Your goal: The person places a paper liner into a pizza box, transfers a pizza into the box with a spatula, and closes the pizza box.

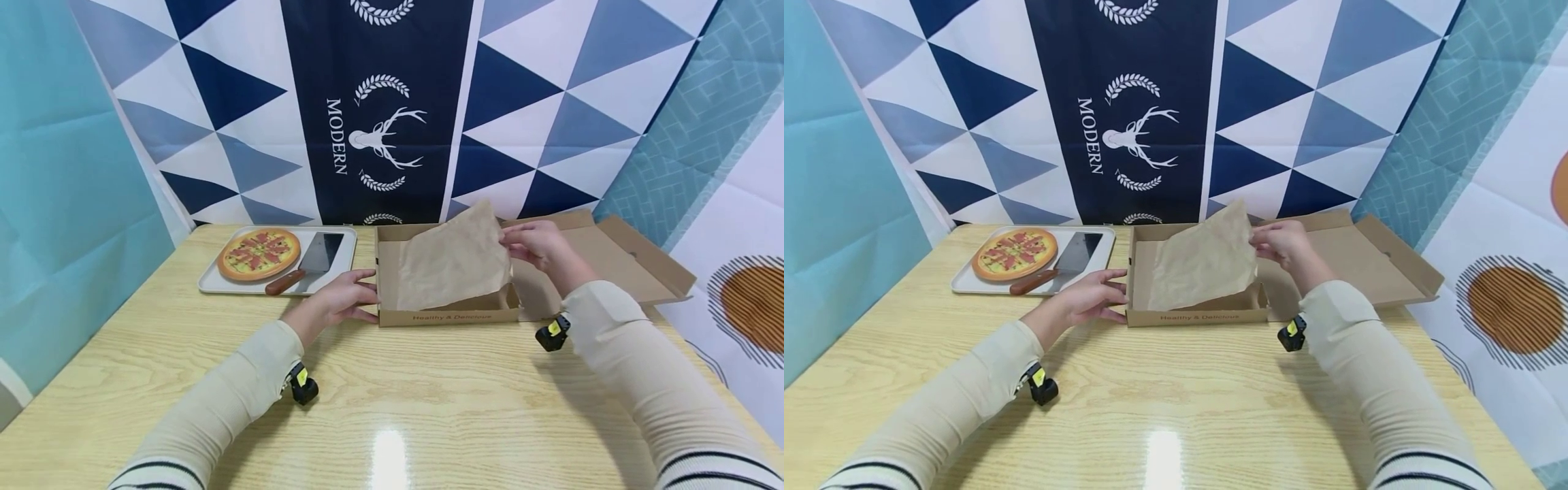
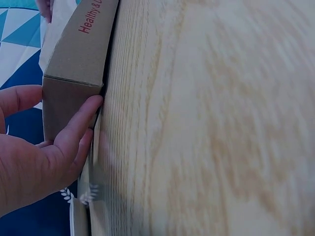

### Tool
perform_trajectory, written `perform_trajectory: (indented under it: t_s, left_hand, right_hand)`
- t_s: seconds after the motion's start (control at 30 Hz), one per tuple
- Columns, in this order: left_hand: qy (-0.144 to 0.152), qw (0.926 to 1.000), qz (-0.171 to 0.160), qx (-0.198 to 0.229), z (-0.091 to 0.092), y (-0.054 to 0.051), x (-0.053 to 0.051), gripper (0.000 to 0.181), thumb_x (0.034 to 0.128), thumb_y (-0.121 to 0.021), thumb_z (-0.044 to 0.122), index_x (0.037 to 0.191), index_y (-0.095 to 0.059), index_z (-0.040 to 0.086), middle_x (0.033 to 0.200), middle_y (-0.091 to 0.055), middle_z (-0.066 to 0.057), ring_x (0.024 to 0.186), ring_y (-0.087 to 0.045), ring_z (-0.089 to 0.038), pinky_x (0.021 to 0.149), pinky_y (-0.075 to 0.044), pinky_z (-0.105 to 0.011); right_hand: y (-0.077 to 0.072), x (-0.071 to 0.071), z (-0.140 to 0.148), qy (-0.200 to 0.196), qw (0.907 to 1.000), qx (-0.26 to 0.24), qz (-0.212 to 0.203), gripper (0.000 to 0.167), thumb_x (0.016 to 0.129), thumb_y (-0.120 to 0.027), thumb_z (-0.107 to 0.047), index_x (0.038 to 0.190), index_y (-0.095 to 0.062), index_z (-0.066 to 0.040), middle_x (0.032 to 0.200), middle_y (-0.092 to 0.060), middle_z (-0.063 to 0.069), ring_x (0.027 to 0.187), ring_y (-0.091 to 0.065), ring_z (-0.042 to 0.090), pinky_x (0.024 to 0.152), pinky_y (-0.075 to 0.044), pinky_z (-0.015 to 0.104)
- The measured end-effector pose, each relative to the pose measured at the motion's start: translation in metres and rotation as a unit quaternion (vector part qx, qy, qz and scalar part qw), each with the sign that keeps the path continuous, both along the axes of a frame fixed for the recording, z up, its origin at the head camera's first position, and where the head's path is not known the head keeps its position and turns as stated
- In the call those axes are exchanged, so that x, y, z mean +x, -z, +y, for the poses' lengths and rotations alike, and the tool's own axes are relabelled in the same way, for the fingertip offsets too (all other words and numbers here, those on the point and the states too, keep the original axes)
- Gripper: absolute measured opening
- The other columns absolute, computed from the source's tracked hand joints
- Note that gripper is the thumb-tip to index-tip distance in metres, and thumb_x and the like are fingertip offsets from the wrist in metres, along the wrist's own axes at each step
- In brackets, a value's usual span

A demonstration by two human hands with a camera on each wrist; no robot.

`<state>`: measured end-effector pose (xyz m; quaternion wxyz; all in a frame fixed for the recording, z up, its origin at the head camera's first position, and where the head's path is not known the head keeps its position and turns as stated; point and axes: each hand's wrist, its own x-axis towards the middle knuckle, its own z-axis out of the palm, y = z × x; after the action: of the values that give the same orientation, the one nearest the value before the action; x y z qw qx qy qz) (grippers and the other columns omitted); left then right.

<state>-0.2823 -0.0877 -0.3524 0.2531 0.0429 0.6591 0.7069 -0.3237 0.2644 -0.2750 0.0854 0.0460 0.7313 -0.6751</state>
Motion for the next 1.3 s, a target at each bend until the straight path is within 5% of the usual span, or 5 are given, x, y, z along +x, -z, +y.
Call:
perform_trajectory:
  t_s: [0.33,0.8,1.3]
  left_hand:
    - [0.001,1.0000,-0.003,-0.003,0.001,-0.003,0.001,0.076,0.0923,-0.049,-0.010,0.156,-0.011,0.005,0.150,-0.031,-0.026,0.132,-0.041,-0.039,0.090,-0.048,-0.055]
    - [-0.002,1.0000,-0.001,-0.003,0.001,-0.002,0.001,0.073,0.0925,-0.050,-0.010,0.155,-0.015,0.006,0.148,-0.033,-0.026,0.131,-0.042,-0.039,0.091,-0.048,-0.055]
    - [0.001,1.0000,-0.002,-0.003,0.001,-0.002,0.001,0.073,0.0932,-0.050,-0.009,0.156,-0.015,0.007,0.149,-0.032,-0.026,0.131,-0.042,-0.039,0.090,-0.048,-0.055]
  right_hand:
    - [0.009,-0.007,-0.010,-0.001,1.0000,0.003,0.004,0.008,0.091,-0.060,0.006,0.097,-0.062,0.002,0.072,-0.067,-0.002,0.065,-0.067,0.007,0.063,-0.055,0.021]
    - [0.020,-0.017,-0.027,0.006,0.9982,0.059,0.010,0.033,0.092,-0.061,0.003,0.123,-0.053,0.012,0.079,-0.062,-0.002,0.066,-0.063,0.005,0.066,-0.055,0.021]
    - [0.024,-0.019,-0.030,0.010,0.9953,0.095,0.018,0.032,0.090,-0.063,0.002,0.119,-0.053,0.011,0.080,-0.060,-0.003,0.062,-0.060,0.003,0.063,-0.054,0.018]
